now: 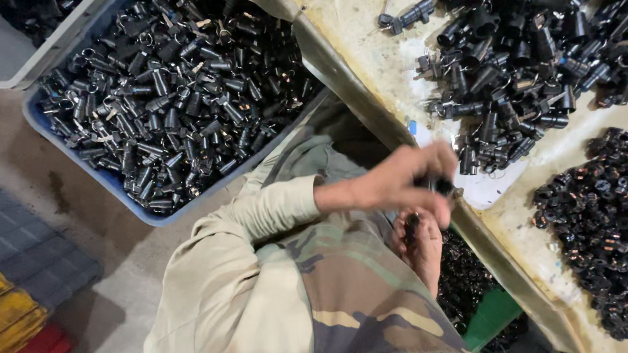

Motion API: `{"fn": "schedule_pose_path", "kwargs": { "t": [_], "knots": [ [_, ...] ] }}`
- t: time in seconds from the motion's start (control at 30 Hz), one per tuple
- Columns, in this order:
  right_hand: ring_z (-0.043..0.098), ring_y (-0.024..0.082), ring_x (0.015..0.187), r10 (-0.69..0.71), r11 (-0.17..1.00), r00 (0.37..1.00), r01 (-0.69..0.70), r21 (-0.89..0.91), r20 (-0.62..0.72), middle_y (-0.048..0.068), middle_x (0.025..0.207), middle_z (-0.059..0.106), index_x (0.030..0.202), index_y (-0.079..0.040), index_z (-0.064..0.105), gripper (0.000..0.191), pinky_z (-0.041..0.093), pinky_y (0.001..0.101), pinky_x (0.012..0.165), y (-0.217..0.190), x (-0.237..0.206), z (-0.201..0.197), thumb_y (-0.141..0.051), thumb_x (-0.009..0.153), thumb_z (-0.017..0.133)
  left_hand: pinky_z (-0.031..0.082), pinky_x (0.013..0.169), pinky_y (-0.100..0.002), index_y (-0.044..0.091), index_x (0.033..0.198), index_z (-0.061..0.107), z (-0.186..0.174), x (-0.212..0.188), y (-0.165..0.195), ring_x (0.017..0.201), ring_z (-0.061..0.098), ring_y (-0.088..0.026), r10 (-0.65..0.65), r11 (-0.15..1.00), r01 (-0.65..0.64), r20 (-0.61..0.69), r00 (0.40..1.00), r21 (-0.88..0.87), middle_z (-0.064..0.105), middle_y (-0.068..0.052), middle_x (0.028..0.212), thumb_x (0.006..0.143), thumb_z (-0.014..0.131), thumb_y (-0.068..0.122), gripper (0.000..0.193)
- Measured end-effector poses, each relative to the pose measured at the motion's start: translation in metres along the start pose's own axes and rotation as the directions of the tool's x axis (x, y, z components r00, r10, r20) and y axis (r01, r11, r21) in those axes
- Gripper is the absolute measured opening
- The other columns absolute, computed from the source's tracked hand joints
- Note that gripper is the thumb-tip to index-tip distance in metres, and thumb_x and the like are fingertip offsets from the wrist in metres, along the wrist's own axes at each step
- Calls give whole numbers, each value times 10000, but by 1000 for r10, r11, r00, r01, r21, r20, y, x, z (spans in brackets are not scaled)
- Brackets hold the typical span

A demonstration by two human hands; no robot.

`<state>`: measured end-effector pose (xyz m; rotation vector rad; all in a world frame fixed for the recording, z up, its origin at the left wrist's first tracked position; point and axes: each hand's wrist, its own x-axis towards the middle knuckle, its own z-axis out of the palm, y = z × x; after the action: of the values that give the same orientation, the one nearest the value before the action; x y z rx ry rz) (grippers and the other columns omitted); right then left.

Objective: The person repeatedly picks small black cylindrical metal parts from a table, inserts a smaller component into each, and places the assembled units into a blue bin. The process is continuous and repetitive throughout the clip.

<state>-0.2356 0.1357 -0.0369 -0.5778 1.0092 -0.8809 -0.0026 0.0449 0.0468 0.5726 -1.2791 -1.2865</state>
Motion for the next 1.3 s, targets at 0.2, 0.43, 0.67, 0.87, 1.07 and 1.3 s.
{"fn": "schedule_pose_path", "kwargs": {
  "t": [0.2, 0.43, 0.67, 0.87, 1.07, 1.3],
  "knots": [
    [449, 51, 516, 4, 963, 997, -24, -269, -75, 36, 740, 597, 1059, -1, 653, 237, 303, 194, 420, 13, 4, -24, -219, 977, 702, 526, 723, -462, 131, 1252, 628, -7, -20, -28, 904, 694, -356, -304, 704, 210, 21, 952, 678, 706, -126, 1011, 918, 759, 408, 452],
    [500, 60, 499, -164, 964, 966, 113, -240, -201, 17, 720, 629, 952, -39, 644, 82, 373, 202, 428, -4, 1, -1, -104, 972, 690, 500, 830, -442, 167, 1422, 566, -21, -47, -34, 901, 654, -323, -141, 860, -66, 360, 922, 506, 672, -101, 947, 903, 806, 327, 594],
    [619, 92, 692, -372, 541, 918, 334, -772, 136, 49, 820, 702, 990, 7, 739, 113, 482, 234, 622, -68, 3, 44, -39, 893, 774, 533, 806, -405, 102, 1632, 297, -8, -54, -25, 907, 647, -344, -234, 902, 81, 323, 917, 425, 640, -164, 1040, 920, 714, 64, 826],
    [648, 113, 659, -381, 495, 918, 302, -815, 109, 56, 778, 691, 925, 0, 734, 123, 511, 253, 609, -71, -2, 57, -55, 818, 762, 519, 765, -446, 47, 1607, 303, -6, -66, -20, 876, 650, -397, -392, 745, 125, 278, 877, 656, 656, -186, 987, 888, 760, 73, 853],
    [688, 131, 713, -203, 695, 942, 332, -638, 269, 65, 814, 734, 959, 2, 749, 128, 536, 258, 647, -55, 6, 37, -110, 898, 755, 555, 820, -416, 38, 1540, 407, -10, -71, -17, 1009, 691, -420, -327, 859, 142, 313, 892, 491, 692, -227, 1136, 886, 787, 105, 760],
    [700, 124, 723, 246, 967, 969, -244, 69, -28, 70, 1037, 800, 1166, -101, 683, 355, 486, 202, 494, -31, 1, 25, -272, 856, 712, 424, 960, -480, 78, 1185, 707, -74, -72, 4, 1084, 616, -357, -28, 148, 484, -486, 874, 862, 691, -139, 1133, 922, 762, 166, 282]
  ]
}}
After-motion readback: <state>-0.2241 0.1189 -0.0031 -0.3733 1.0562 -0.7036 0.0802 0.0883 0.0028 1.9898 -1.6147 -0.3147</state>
